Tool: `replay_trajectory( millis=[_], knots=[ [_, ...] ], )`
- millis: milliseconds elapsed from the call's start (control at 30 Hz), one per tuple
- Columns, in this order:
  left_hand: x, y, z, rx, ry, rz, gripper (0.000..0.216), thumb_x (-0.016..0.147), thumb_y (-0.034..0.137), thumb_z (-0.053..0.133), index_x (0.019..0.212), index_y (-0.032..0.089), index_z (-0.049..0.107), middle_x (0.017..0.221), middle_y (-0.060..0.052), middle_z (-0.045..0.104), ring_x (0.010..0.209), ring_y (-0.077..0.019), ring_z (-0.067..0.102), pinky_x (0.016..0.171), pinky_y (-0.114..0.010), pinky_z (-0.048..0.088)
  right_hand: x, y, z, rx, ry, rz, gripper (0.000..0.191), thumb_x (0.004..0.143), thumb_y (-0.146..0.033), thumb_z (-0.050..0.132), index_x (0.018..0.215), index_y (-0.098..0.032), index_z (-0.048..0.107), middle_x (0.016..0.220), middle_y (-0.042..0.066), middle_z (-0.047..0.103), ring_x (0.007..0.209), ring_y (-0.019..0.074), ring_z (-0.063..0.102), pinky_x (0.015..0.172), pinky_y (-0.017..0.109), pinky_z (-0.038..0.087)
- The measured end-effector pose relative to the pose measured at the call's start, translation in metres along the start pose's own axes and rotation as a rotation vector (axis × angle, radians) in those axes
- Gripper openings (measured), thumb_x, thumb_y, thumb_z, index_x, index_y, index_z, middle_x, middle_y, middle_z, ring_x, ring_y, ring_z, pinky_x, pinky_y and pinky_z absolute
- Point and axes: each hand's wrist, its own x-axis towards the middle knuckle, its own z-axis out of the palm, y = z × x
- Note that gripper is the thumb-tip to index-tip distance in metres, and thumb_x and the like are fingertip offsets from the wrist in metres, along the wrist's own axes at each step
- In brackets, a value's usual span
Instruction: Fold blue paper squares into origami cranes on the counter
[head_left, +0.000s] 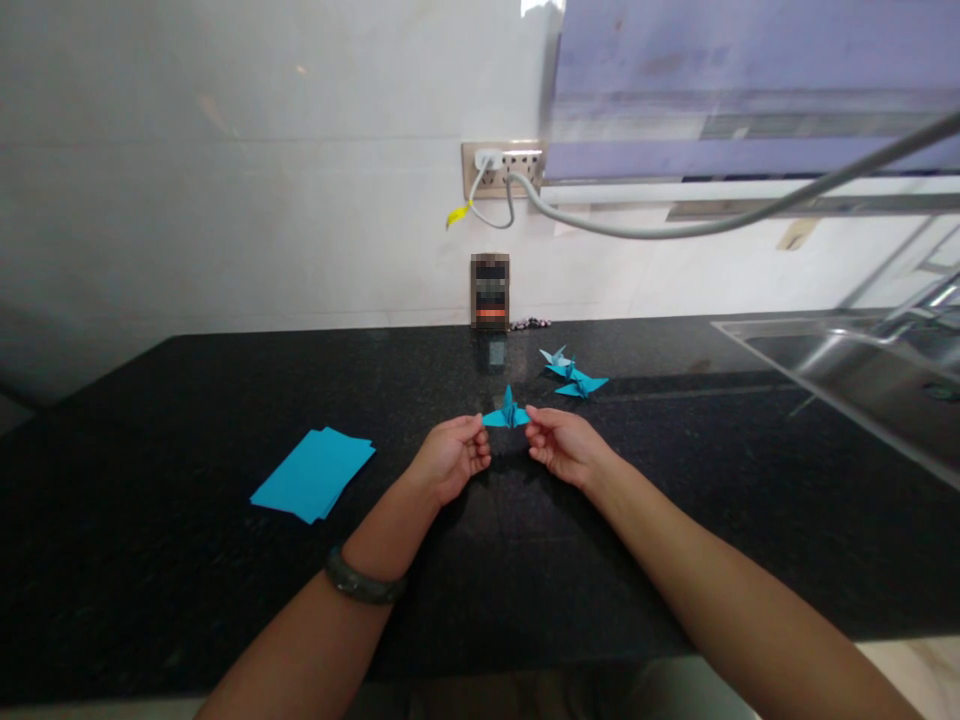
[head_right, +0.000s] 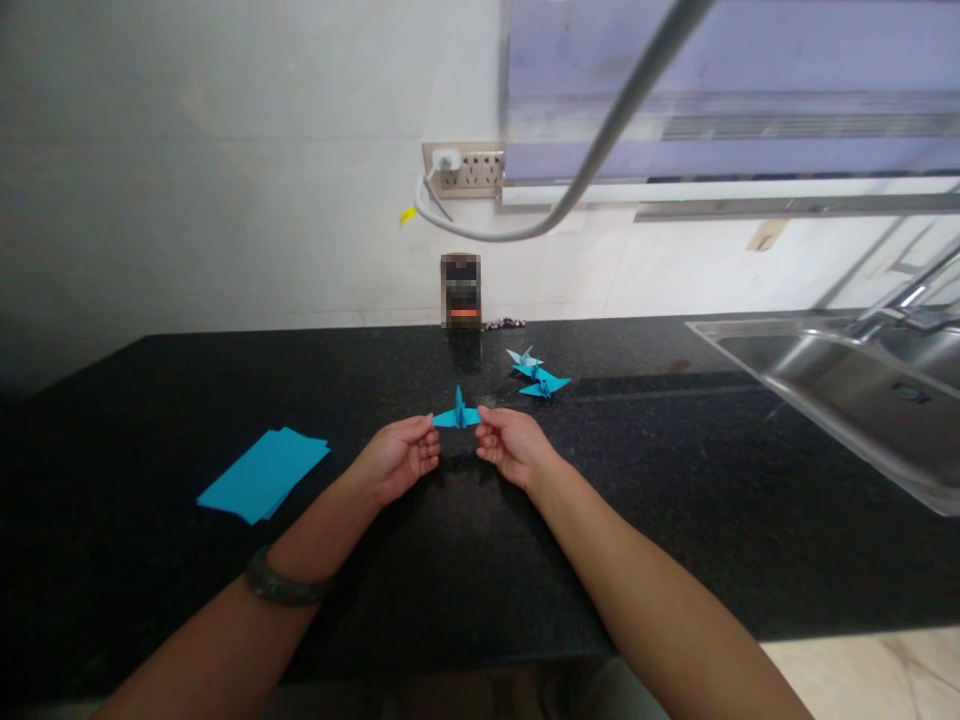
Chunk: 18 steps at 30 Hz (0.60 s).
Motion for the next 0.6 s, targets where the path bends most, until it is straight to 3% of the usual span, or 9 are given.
replay_trajectory(
  millis=[500,600],
  knots=[
    [0.0016,-0.0004,-0.0016,-0.006,0.024,0.002,0.017,0.081,0.016,0.048,0.065,0.014,0.047,0.05,0.003,0.047,0.041,-0.0071,0.048,0.042,-0.019,0.041,0.001,-0.0057,-0.0052,-0.139,0.082,0.058,0.021,0.083,-0.01,0.048,0.062,-0.012,0.05,0.042,-0.005,0.049,0.03,0.0033,0.04,0.032,0.014,0.04],
    [0.0026,0.0015,-0.002,-0.055,0.075,0.023,0.018,0.082,0.017,0.047,0.064,0.015,0.045,0.049,0.004,0.046,0.04,-0.0067,0.046,0.041,-0.018,0.04,0.0004,-0.0081,-0.0051,-0.159,0.096,0.084,0.024,0.084,-0.011,0.046,0.06,-0.013,0.048,0.042,-0.005,0.047,0.03,0.003,0.038,0.031,0.014,0.037]
  ],
)
